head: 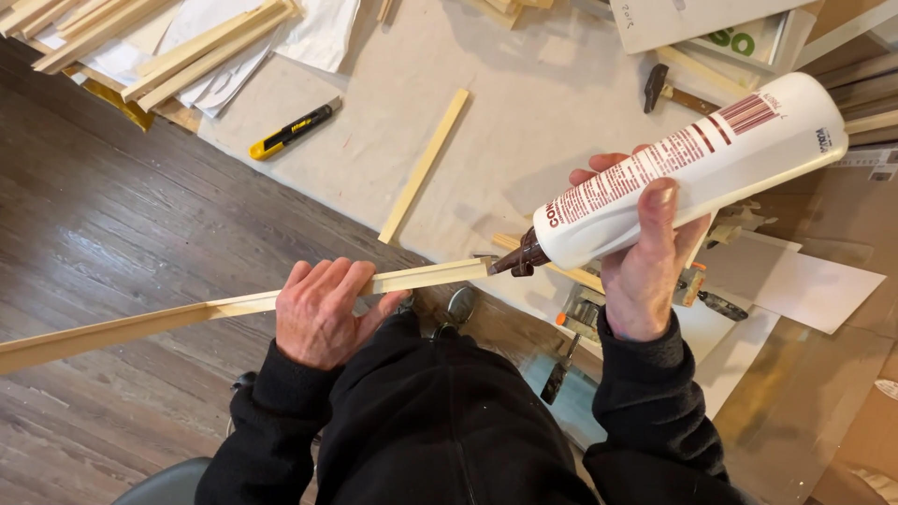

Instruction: The recorder is assembling wooden picture frame components by applying glue, using a miter clamp, hammering nails, and trimming edges.

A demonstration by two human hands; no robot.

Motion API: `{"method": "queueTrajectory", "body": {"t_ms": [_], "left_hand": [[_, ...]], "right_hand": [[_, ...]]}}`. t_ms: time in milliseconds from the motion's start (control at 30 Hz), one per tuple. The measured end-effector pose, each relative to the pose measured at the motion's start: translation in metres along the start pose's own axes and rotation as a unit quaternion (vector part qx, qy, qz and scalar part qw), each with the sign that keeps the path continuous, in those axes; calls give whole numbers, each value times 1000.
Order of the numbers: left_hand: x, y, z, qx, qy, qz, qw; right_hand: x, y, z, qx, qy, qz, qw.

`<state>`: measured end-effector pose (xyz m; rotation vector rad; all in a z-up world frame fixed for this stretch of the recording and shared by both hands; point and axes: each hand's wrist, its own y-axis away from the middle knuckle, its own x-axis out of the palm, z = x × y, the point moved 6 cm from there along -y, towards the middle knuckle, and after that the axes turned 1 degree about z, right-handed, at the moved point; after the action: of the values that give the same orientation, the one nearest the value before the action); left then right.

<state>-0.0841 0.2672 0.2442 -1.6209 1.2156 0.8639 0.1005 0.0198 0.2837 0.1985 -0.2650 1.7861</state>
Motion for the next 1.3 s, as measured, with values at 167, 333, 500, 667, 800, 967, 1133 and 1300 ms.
{"method": "queueTrajectory", "body": {"t_ms": [167,333,500,667,800,967,1133,1300], "left_hand": [[1,-1,-2,-6,2,4,1000],[-1,-2,-4,-4,3,2,1000],[0,-1,-4,-3,1,5,1000],[1,0,-4,-2,0,7,1000],[0,2,-3,-3,-1,8,1000],[-1,3,-4,6,3,-3,1000],[31,5,-4,-1,18,-20,1000],[114,5,-22,-6,18,-50,999]], "right_hand": [[-6,1,-2,-8,-15,10,1000],[-6,3,1,-9,-17,11,1000],[-6,5,3,-8,-14,16,1000],[-4,5,4,-10,-6,24,1000],[-3,6,3,-10,-9,25,1000],[-1,-2,1,-44,22,41,998],[-2,-14,8,-107,31,29,993],[60,-3,15,-93,-8,82,992]]}}
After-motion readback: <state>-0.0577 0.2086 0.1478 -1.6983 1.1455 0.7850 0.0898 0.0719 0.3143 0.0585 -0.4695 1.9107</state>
